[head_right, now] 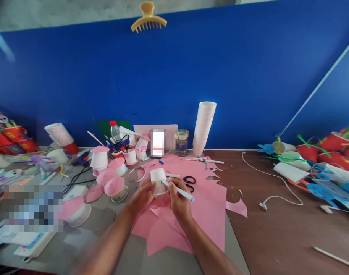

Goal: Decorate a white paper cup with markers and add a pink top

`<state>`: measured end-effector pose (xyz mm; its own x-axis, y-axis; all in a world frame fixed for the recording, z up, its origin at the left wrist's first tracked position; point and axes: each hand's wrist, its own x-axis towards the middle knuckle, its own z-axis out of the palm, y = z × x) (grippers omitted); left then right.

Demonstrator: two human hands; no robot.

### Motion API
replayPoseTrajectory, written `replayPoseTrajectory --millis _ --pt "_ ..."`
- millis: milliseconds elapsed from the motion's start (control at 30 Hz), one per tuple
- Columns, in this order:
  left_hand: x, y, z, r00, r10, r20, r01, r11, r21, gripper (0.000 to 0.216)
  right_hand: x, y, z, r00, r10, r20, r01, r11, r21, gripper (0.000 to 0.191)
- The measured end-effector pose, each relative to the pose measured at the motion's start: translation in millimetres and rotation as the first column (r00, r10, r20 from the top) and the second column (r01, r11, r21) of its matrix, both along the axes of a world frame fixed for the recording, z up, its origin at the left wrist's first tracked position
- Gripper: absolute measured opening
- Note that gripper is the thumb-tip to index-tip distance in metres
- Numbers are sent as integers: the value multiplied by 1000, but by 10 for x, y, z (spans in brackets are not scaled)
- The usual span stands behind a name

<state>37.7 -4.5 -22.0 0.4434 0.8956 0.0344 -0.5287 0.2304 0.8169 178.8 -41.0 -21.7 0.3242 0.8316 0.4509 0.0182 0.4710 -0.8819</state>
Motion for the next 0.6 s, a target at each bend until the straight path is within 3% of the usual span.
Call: replayPoseTrajectory --millis 267,600 --pt "-13 77 -142 998 26 58 -28 999 23 37 13 40 -94 994 -9 -108 -1 996 -85 34" --pt "-23 68 -137 998 6 56 -6 1000 12 36 4 -9 37 1000 7 0 -7 1000 12 31"
